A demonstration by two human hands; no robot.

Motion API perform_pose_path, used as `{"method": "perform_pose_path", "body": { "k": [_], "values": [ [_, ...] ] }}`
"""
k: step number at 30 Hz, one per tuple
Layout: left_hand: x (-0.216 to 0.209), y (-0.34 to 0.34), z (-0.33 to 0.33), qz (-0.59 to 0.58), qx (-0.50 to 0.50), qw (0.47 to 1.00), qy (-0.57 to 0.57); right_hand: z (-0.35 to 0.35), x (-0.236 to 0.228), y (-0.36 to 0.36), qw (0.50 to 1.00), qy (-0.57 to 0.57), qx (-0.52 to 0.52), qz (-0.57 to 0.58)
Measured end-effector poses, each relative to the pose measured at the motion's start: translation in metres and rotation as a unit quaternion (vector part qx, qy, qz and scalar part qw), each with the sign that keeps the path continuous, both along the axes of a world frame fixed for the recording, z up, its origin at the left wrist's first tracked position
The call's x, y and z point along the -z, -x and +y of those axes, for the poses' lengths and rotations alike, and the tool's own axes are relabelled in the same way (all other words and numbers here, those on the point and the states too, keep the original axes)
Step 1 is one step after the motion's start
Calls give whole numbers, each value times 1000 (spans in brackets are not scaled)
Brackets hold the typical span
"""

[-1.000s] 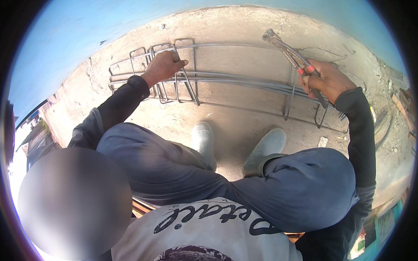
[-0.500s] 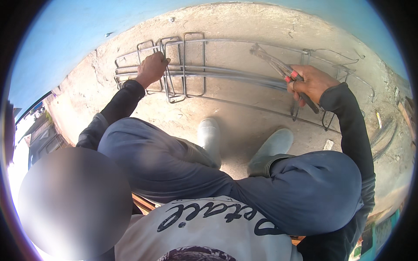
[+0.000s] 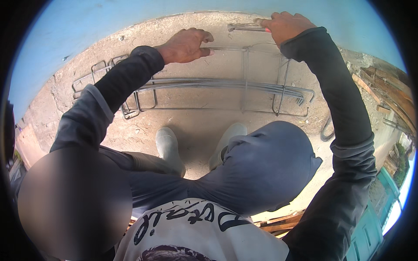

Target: The person walks to a metal frame on the ground and sits down. They use pliers to twist wire ties around the intersections of the metal bars, securing the frame together.

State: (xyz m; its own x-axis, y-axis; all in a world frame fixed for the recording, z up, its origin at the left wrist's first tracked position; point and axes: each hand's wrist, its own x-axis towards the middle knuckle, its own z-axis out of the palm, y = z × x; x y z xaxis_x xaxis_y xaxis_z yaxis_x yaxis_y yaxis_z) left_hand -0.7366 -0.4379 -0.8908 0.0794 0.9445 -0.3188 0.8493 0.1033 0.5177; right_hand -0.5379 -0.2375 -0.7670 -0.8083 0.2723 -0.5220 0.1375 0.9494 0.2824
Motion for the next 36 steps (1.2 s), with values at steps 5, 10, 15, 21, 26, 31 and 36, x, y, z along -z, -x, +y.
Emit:
{"method": "perform_pose_path", "body": {
  "k": [5,10,15,21,26,31,36],
  "values": [
    [41,-81,48,-141,-87,986,31,6,12,5,992,-86,-70,-56],
    [84,-83,71,-171,-91,980,39,8,16,20,982,-93,-103,-128],
    [84,-75,66,-223,-92,971,5,6,16,22,976,-81,-111,-170],
    [79,-69,66,-267,-100,958,18,-8,12,34,959,-138,-178,-174],
    [79,-70,63,-282,-108,953,6,-21,14,42,939,-182,-201,-212],
    [77,-71,62,-250,-95,963,-16,-18,18,31,945,-168,-212,-182],
    [72,-77,62,-207,-84,974,-19,-4,22,29,952,-174,-185,-171]
  ]
}}
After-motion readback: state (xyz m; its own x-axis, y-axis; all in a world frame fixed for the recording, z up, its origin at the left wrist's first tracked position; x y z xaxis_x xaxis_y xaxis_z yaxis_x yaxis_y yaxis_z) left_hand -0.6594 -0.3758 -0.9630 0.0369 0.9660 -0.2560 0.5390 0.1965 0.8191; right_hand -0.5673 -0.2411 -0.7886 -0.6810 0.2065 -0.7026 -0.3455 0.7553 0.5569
